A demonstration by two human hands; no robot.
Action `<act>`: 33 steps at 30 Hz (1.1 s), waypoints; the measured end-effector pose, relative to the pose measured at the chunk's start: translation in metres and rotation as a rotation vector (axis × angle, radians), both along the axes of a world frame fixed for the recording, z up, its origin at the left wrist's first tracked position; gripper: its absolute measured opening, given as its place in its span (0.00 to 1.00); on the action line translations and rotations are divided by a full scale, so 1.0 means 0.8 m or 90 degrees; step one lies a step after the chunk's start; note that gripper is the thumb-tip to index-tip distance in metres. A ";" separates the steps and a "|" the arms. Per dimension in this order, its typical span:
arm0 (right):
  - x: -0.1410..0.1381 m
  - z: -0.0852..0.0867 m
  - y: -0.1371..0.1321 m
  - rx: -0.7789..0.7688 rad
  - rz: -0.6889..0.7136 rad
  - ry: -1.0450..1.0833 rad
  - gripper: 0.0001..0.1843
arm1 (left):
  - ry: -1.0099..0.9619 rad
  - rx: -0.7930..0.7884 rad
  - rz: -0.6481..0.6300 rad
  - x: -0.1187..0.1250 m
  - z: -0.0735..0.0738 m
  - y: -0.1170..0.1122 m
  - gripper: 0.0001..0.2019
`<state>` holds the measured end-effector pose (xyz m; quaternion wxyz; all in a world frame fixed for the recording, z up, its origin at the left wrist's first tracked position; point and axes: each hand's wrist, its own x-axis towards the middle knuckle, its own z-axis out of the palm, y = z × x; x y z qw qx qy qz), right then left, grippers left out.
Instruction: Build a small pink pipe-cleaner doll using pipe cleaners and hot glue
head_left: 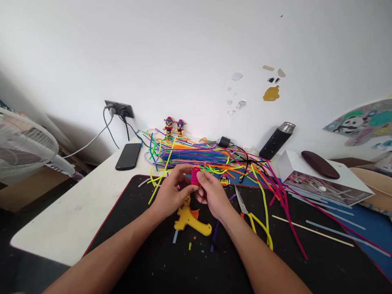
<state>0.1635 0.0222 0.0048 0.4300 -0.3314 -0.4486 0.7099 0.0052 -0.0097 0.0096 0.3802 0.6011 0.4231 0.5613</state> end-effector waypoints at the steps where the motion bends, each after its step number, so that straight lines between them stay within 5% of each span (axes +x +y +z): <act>1: 0.000 0.000 0.000 0.000 0.000 0.000 0.32 | -0.002 -0.003 0.001 0.000 0.000 0.000 0.21; 33: -0.003 -0.002 0.000 -0.010 -0.022 -0.031 0.33 | 0.036 -0.023 0.014 -0.001 -0.003 0.003 0.19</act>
